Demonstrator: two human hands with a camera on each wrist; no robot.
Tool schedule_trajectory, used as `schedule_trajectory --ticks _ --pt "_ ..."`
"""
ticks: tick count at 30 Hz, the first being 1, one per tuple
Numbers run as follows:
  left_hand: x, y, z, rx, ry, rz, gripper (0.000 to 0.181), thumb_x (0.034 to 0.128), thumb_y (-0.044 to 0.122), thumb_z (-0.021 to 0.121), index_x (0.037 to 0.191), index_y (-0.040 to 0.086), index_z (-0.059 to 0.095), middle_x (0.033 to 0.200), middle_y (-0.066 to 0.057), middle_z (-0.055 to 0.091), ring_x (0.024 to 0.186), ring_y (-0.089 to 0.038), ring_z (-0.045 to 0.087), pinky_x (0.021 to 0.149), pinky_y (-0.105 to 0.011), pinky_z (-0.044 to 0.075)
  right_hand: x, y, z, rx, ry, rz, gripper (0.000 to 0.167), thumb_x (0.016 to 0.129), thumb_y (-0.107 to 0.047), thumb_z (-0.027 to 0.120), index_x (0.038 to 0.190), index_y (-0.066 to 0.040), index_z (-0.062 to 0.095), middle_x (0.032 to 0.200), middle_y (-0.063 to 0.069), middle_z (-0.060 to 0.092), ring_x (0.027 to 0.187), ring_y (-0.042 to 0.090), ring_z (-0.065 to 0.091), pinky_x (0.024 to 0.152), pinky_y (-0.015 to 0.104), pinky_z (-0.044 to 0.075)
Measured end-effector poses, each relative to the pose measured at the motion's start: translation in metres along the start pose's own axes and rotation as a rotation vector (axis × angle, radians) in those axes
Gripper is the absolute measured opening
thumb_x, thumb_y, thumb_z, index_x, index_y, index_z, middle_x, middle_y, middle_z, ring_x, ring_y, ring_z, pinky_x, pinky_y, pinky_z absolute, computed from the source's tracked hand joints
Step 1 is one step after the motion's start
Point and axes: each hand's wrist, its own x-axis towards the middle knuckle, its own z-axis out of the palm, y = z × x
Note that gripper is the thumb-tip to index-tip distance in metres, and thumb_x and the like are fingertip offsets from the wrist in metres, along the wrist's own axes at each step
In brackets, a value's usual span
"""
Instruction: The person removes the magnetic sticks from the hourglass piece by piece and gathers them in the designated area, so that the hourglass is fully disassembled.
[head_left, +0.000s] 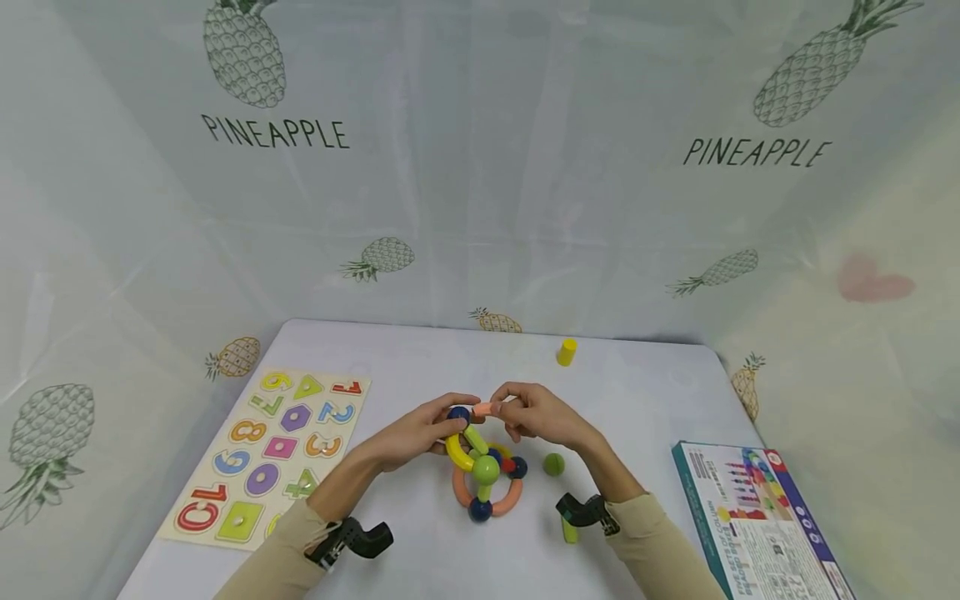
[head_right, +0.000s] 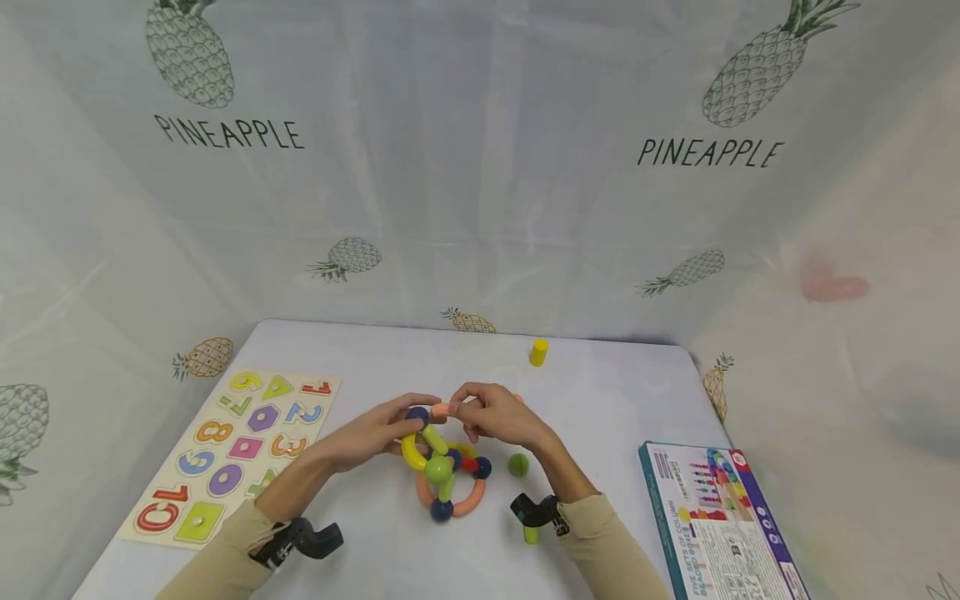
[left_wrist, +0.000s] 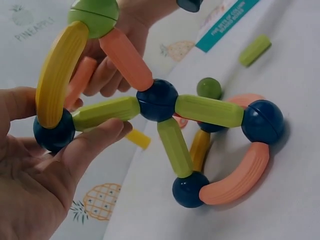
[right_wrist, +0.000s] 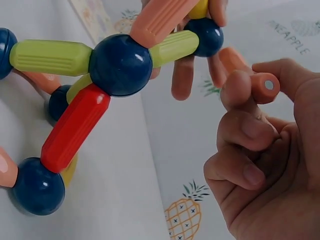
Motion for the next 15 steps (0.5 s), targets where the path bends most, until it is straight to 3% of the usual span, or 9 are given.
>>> schedule_trajectory --ticks 4,6,11,15 --pt "0.001 -0.001 0.001 -0.026 -0.007 0.006 0.047 0.1067 0.031 0.052 0.152 0.022 0.041 0.147 -0.012 0.055 0.118 -0.045 0.059 0.089 -0.036 0.057 -0.002 0.004 -0.003 0.001 0.027 -0.011 0.033 0.105 -0.042 0.052 0.12 -0.016 0.064 0.07 0.009 0.067 0.052 0.026 0.042 0.048 0.024 0.035" --pt "0.002 -0.002 0.001 -0.031 -0.007 0.008 0.047 0.1069 0.031 0.051 0.152 0.022 0.041 0.148 -0.012 0.054 0.119 -0.046 0.058 0.089 -0.037 0.058 -0.003 0.007 -0.006 -0.01 0.053 -0.012 0.034 0.106 -0.042 0.05 0.12 -0.016 0.065 0.077 0.012 0.07 0.058 0.028 0.049 0.053 0.025 0.041" --pt "0.002 -0.002 0.001 -0.024 0.0 0.004 0.047 0.106 0.033 0.053 0.151 0.024 0.042 0.147 -0.009 0.055 0.12 -0.044 0.058 0.089 -0.036 0.058 -0.01 0.016 -0.016 -0.056 0.151 0.03 0.034 0.105 -0.045 0.049 0.118 -0.019 0.067 0.094 0.012 0.068 0.078 0.03 0.057 0.065 0.032 0.049" --pt "0.002 -0.001 0.0 -0.01 0.005 -0.001 0.047 0.1055 0.034 0.054 0.151 0.026 0.042 0.146 -0.007 0.056 0.118 -0.038 0.061 0.089 -0.035 0.058 -0.017 0.026 -0.024 -0.085 0.277 0.1 0.038 0.102 -0.05 0.054 0.121 -0.019 0.068 0.094 0.011 0.062 0.079 0.032 0.057 0.066 0.033 0.046"
